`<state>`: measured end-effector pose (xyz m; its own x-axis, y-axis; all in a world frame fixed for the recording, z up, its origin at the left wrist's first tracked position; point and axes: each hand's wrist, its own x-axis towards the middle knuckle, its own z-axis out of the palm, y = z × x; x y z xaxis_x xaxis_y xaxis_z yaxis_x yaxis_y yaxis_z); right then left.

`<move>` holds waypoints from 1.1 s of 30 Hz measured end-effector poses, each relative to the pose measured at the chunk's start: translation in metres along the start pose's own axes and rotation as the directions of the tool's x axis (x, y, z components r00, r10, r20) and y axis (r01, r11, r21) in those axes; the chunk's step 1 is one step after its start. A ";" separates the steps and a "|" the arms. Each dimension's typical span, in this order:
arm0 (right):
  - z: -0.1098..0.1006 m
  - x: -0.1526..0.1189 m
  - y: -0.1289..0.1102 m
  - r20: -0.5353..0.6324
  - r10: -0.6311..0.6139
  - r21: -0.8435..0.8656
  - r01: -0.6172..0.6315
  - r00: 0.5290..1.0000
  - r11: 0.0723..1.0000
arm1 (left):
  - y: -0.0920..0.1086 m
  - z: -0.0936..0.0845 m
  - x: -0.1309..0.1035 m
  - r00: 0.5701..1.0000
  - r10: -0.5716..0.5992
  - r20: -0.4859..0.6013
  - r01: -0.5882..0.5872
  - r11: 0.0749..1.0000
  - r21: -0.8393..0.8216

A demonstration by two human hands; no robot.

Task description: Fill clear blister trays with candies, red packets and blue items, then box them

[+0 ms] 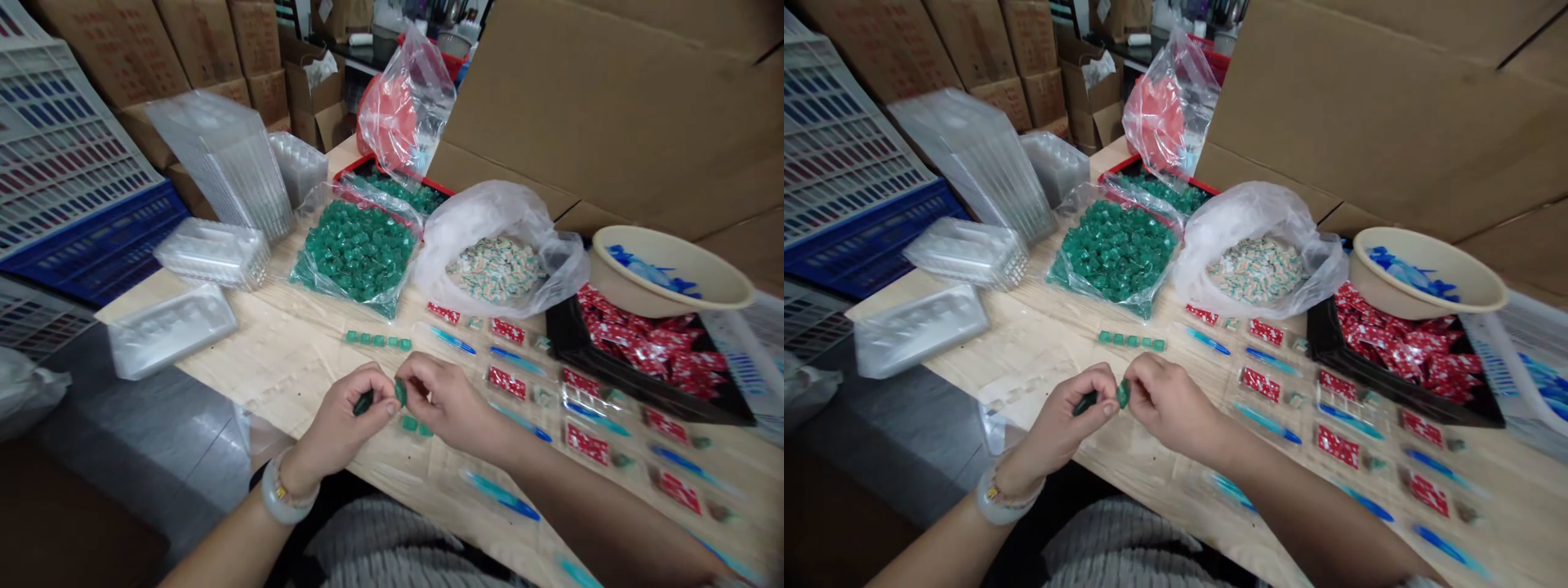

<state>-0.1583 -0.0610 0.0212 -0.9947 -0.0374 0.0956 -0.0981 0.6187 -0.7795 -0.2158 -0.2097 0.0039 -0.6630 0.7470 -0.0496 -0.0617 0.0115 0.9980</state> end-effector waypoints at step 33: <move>0.041 -0.058 0.037 -0.088 0.163 -0.319 -0.183 0.983 0.930 | -0.050 0.016 -0.025 0.810 -0.548 -0.211 0.260 0.657 -0.707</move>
<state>-0.1060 -0.0679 -0.0389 -0.9908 0.1334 0.0218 0.1001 0.8327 -0.5446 -0.1837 -0.2182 -0.0438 -0.6602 0.4587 -0.5947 -0.7409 -0.2680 0.6158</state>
